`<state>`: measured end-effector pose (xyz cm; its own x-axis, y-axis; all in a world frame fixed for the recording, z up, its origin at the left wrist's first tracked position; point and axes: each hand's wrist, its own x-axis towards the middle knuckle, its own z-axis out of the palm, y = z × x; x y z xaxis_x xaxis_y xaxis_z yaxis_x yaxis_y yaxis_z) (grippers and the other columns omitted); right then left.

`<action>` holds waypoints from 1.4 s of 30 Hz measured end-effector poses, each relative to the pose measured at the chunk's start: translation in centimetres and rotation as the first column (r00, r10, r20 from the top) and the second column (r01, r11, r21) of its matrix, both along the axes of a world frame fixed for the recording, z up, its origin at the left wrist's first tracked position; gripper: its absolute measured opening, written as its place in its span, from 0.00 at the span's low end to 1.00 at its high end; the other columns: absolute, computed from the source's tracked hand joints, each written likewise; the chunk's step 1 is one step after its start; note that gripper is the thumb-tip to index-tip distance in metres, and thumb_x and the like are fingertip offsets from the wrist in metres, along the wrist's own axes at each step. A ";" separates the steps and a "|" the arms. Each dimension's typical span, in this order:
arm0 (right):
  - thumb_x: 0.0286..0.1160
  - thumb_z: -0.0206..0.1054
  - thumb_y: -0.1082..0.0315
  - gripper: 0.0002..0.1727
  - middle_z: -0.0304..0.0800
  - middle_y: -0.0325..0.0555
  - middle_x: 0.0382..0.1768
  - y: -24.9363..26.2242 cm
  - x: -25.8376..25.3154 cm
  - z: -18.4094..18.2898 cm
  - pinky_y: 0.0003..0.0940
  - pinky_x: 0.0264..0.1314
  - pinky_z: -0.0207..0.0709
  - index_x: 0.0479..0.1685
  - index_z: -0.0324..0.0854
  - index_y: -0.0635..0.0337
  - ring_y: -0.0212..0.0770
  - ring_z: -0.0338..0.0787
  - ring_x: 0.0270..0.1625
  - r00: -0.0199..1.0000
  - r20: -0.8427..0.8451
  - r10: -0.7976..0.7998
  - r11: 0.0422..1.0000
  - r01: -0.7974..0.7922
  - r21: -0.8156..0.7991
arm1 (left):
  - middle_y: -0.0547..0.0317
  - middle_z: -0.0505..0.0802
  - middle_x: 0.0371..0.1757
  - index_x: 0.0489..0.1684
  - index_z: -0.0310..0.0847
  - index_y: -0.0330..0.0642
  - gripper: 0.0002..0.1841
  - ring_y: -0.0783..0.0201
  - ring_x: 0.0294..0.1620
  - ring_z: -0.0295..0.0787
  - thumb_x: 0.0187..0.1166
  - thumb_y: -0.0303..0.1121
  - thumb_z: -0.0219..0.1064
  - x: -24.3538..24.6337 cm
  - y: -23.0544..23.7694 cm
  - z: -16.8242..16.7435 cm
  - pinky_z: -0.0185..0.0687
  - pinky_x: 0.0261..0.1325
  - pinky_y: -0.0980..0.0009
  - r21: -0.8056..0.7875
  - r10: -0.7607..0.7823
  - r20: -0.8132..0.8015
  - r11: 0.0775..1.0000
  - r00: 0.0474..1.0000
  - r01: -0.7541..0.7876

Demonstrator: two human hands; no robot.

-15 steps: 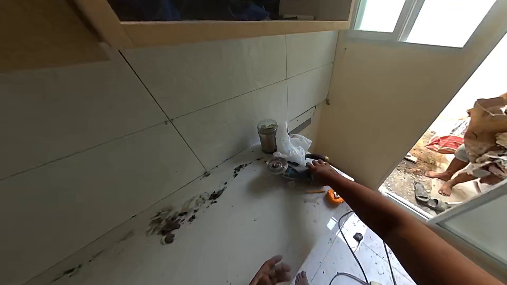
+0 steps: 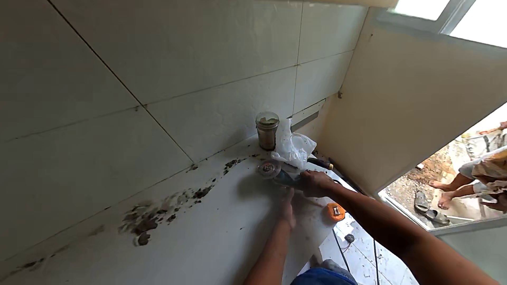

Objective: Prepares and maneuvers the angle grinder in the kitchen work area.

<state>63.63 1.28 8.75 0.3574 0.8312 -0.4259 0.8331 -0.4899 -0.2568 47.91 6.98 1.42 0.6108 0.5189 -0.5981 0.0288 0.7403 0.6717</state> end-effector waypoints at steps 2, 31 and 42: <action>0.61 0.79 0.45 0.45 0.82 0.60 0.71 0.1 -1.3 1.2 0.68 0.71 0.74 0.80 0.69 0.55 0.62 0.83 0.72 0.998 -0.050 0.026 1.000 -0.026 0.001 | 0.45 0.87 0.68 0.79 0.69 0.39 0.29 0.53 0.64 0.85 0.92 0.54 0.50 0.8 -0.1 0.6 0.82 0.63 0.52 -0.001 0.064 0.036 0.998 0.997 -0.064; 0.79 0.70 0.68 0.21 0.92 0.59 0.57 3.7 -0.4 8.3 0.53 0.64 0.84 0.68 0.83 0.67 0.52 0.92 0.56 0.773 -0.395 0.496 0.791 -0.214 0.574 | 0.50 0.97 0.50 0.55 0.89 0.50 0.31 0.54 0.50 0.97 0.49 0.52 0.86 -17.2 -6.1 5.9 0.95 0.49 0.56 0.230 0.502 0.593 0.644 0.630 -0.730; 0.79 0.65 0.55 0.19 0.90 0.64 0.48 3.1 12.2 -1.7 0.72 0.57 0.78 0.50 0.86 0.64 0.64 0.89 0.56 0.978 -0.078 -0.194 0.979 0.197 0.042 | 0.48 0.94 0.56 0.63 0.85 0.50 0.36 0.49 0.51 0.96 0.51 0.53 0.86 -23.0 -5.3 4.3 0.94 0.48 0.49 0.165 0.379 0.647 0.777 0.661 -0.607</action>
<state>75.82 4.37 7.04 0.4844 0.7691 -0.4170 0.7004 -0.6265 -0.3420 24.94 1.73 5.72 0.3522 0.9352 0.0358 -0.7263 0.2490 0.6407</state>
